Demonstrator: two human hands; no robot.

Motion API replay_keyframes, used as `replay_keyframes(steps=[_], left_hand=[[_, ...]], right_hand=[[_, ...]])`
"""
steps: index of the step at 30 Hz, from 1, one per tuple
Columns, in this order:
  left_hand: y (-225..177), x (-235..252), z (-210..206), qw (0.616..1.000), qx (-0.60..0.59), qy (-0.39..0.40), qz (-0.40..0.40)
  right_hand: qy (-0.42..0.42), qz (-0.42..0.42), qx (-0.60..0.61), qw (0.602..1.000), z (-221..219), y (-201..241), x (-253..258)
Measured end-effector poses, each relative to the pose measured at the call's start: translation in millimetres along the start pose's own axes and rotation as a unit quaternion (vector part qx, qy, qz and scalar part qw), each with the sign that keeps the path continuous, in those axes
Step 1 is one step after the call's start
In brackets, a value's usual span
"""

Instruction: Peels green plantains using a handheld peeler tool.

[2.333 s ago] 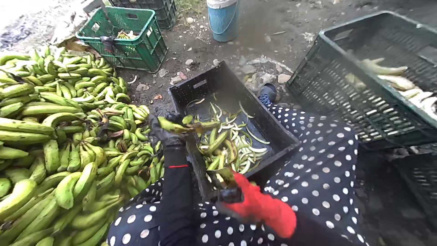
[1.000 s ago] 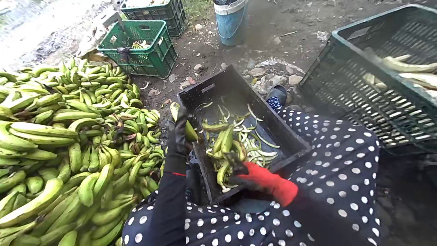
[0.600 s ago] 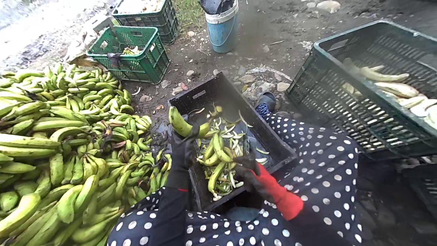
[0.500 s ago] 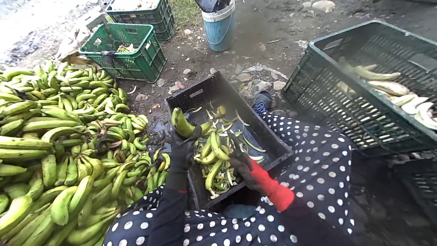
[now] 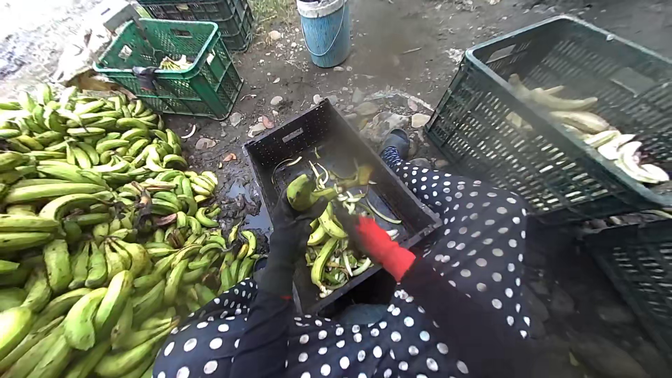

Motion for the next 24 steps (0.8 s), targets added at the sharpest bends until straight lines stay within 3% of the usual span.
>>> replay_keyframes(steps=[1,3,6,9,11,18,21,24], left_hand=[[-5,3,3,0.999,-0.025,-0.009,-0.024],[-15,14,13,0.998,-0.043,-0.026,-0.046],[5,7,23,0.996,-0.078,-0.034,0.017],[18,14,15,0.977,-0.212,-0.026,0.018],[29,16,13,0.964,-0.266,-0.024,0.013],[37,3,8,0.981,-0.181,0.015,0.066],[30,3,12,0.99,-0.107,0.009,0.086],[34,7,11,0.999,-0.02,-0.015,0.043]], right_hand=[[0.026,-0.066,0.001,0.997,-11,-30,13],[0.018,-0.087,0.091,0.992,-16,-52,23],[-0.008,0.011,0.162,0.987,-1,-29,14],[-0.072,0.166,0.035,0.983,37,15,9],[-0.067,0.215,-0.08,0.971,44,27,10],[-0.043,0.137,-0.37,0.918,29,61,-15],[-0.042,0.114,-0.363,0.924,21,67,-14],[-0.09,0.057,-0.289,0.951,24,69,5]])
Point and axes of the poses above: each hand's wrist, its own x-axis towards the middle knuckle, its own z-axis out of the back of the hand, y = z × x, the point moved 9 cm from there along x, towards the middle knuckle, and after that the axes turned 8 degrees about y, right-handed, at the moved point
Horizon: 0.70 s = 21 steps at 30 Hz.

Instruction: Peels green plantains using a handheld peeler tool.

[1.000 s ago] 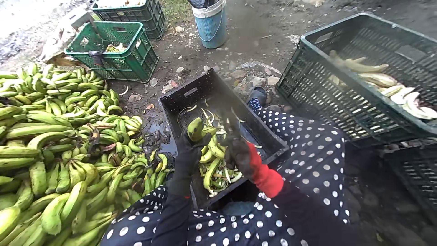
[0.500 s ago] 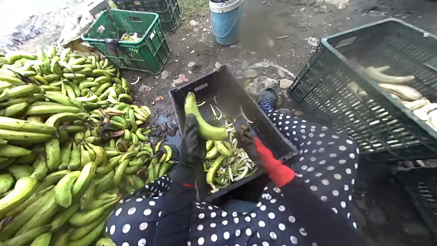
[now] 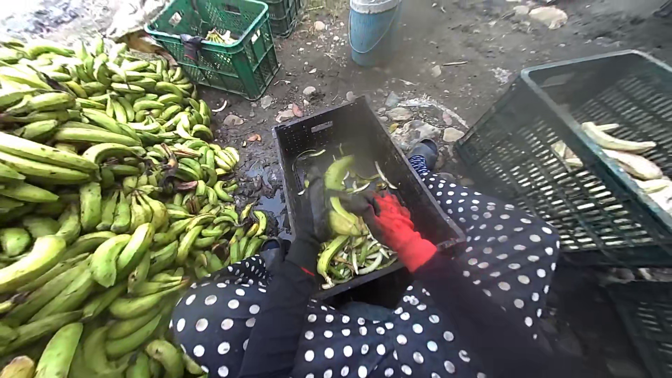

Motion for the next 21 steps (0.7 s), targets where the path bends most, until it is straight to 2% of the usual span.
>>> replay_keyframes(steps=[2,4,7,9,12,14,15,17,19,21], left_hand=[[10,-3,-9,0.999,-0.019,-0.03,-0.003],[27,-7,-11,0.997,-0.035,-0.066,0.031],[21,-15,-11,0.99,-0.112,-0.085,0.024],[15,-9,-7,0.98,-0.191,-0.054,-0.017],[14,4,-8,0.954,-0.3,0.003,0.006],[5,5,-5,0.963,-0.27,0.008,-0.005],[2,4,0,0.978,-0.207,-0.003,-0.026],[-1,0,9,0.996,-0.066,-0.018,-0.055],[4,0,9,0.998,-0.055,-0.023,-0.02],[6,-3,4,1.0,-0.007,0.001,-0.022]], right_hand=[[-0.027,-0.077,0.024,0.996,6,-6,18],[-0.04,-0.138,0.035,0.989,13,-18,36],[-0.088,-0.178,0.085,0.976,31,-57,51],[-0.095,-0.163,0.081,0.979,46,-65,48],[-0.065,-0.028,0.092,0.993,47,-41,30],[-0.014,0.041,0.088,0.995,28,-27,12],[0.017,0.051,0.061,0.997,19,-19,-1],[0.053,0.054,0.008,0.997,8,-3,-29],[0.062,0.05,-0.021,0.997,6,8,-44],[0.051,0.03,-0.023,0.998,5,11,-40]])
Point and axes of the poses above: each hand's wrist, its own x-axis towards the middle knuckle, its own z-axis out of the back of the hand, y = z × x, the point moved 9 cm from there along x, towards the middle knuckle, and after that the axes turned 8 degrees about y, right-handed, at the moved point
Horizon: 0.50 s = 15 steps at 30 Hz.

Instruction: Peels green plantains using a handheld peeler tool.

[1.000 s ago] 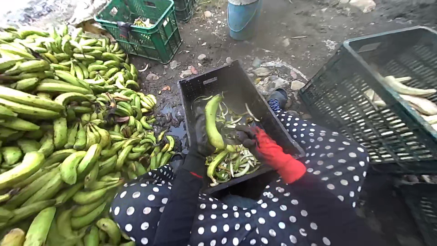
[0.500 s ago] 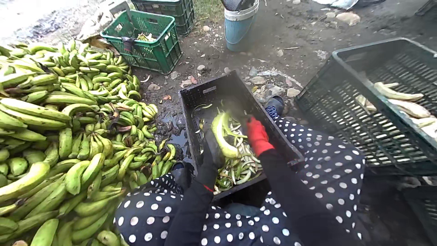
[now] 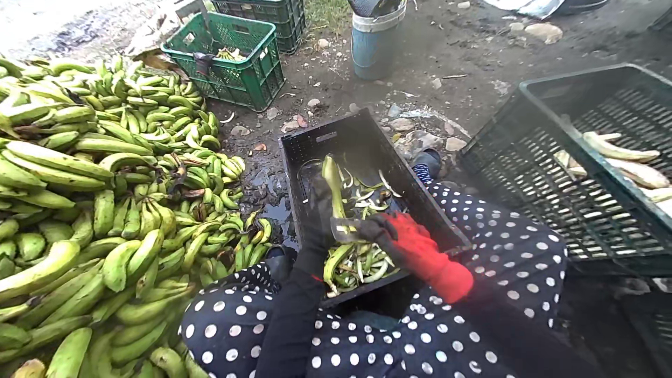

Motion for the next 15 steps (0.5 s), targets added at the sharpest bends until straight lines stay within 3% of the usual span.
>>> replay_keyframes(steps=[2,5,7,9,11,15], left_hand=[[1,-5,-15,0.999,-0.006,0.032,-0.016],[18,-14,-55,0.979,-0.145,0.09,0.113],[21,-19,-64,0.961,-0.215,0.112,0.135],[16,-11,-49,0.959,-0.258,0.081,0.085],[11,0,-25,0.969,-0.245,-0.001,0.024],[14,2,20,0.985,-0.045,-0.169,-0.003]], right_hand=[[-0.056,-0.048,0.01,0.997,11,-8,20],[-0.156,-0.131,0.045,0.978,53,-31,52],[-0.209,-0.115,0.072,0.968,78,-39,55],[-0.207,-0.074,0.082,0.972,85,-37,50],[-0.149,-0.072,0.06,0.984,71,-35,39],[-0.055,-0.055,-0.013,0.997,0,-14,-3]])
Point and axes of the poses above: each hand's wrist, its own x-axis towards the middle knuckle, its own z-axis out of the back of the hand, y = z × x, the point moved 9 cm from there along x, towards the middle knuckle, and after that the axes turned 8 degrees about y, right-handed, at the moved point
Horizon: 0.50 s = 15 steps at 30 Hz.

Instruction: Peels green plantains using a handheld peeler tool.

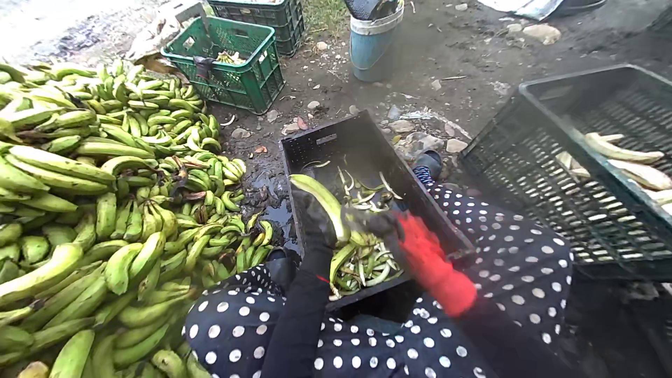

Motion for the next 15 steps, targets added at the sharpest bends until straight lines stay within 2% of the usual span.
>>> replay_keyframes(steps=[2,5,7,8,9,10,13,15], left_hand=[[1,2,4,0.999,0.035,-0.002,0.012],[11,-11,-24,0.982,-0.053,0.174,0.043],[16,-32,-60,0.944,-0.068,0.286,0.151],[18,-41,-72,0.929,-0.071,0.323,0.168],[17,-45,-77,0.928,-0.087,0.333,0.141],[12,-42,-76,0.935,-0.111,0.324,0.094],[3,-15,-51,0.97,-0.187,0.144,0.063],[1,-21,-23,0.994,-0.101,0.024,0.044]], right_hand=[[-0.01,0.003,-0.013,1.0,-17,5,-15],[-0.033,-0.024,0.001,0.999,2,8,13],[-0.062,-0.044,0.02,0.997,29,1,48],[-0.088,-0.04,0.03,0.995,41,-4,63],[-0.112,-0.031,0.047,0.992,51,-9,72],[-0.125,-0.025,0.062,0.99,56,-12,76],[-0.092,-0.035,0.064,0.993,55,-6,65],[-0.056,-0.046,0.035,0.997,30,-7,43]])
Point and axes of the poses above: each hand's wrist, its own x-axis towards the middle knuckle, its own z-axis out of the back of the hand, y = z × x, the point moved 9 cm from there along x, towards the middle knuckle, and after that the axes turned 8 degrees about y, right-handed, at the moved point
